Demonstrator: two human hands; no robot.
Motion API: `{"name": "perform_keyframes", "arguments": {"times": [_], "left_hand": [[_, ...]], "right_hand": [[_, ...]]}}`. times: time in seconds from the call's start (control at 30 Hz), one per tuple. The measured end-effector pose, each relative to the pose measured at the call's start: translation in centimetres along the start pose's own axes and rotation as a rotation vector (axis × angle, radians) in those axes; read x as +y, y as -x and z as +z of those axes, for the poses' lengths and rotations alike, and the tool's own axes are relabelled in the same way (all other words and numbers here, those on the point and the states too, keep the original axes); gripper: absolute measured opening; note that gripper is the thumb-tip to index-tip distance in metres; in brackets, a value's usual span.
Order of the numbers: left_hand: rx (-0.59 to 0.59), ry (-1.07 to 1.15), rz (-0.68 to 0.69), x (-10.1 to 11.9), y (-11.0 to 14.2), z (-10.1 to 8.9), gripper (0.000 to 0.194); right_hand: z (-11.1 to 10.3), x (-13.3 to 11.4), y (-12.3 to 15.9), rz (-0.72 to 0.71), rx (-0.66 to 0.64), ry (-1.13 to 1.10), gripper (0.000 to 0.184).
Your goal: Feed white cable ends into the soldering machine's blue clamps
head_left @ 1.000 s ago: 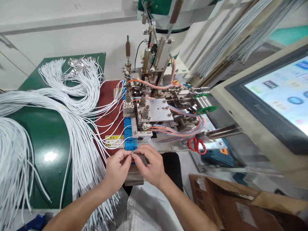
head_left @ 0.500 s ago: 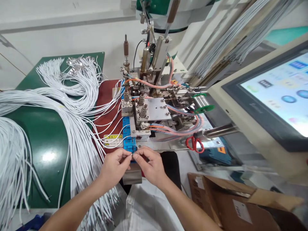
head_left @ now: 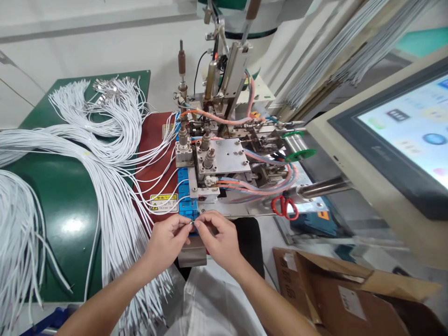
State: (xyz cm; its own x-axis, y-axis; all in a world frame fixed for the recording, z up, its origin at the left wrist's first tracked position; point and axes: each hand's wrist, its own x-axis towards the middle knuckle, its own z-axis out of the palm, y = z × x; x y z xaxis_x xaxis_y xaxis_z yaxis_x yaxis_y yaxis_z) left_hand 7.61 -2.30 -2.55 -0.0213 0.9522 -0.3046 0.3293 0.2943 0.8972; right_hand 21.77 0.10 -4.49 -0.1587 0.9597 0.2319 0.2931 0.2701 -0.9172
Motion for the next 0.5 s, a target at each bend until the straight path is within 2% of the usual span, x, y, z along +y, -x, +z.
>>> {"name": "perform_keyframes", "arguments": {"times": [0.1, 0.17, 0.37, 0.5], "left_hand": [[-0.048, -0.1, 0.039, 0.0, -0.1, -0.4, 0.019], [-0.072, -0.224, 0.112, 0.2, -0.2, -0.9, 0.021], [-0.072, -0.553, 0.368, 0.2, -1.2, -2.0, 0.018], [-0.031, -0.6, 0.422, -0.9, -1.9, -1.9, 0.021]], "right_hand": [[-0.3, 0.7, 0.3, -0.206, -0.016, 0.203, 0.009], [-0.5, 1.3, 0.4, -0.206, -0.034, 0.234, 0.01], [-0.5, 2.5, 0.2, 0.187, -0.066, 0.111, 0.015], [-0.3, 3.0, 0.1, 0.282, -0.134, 0.095, 0.015]]}}
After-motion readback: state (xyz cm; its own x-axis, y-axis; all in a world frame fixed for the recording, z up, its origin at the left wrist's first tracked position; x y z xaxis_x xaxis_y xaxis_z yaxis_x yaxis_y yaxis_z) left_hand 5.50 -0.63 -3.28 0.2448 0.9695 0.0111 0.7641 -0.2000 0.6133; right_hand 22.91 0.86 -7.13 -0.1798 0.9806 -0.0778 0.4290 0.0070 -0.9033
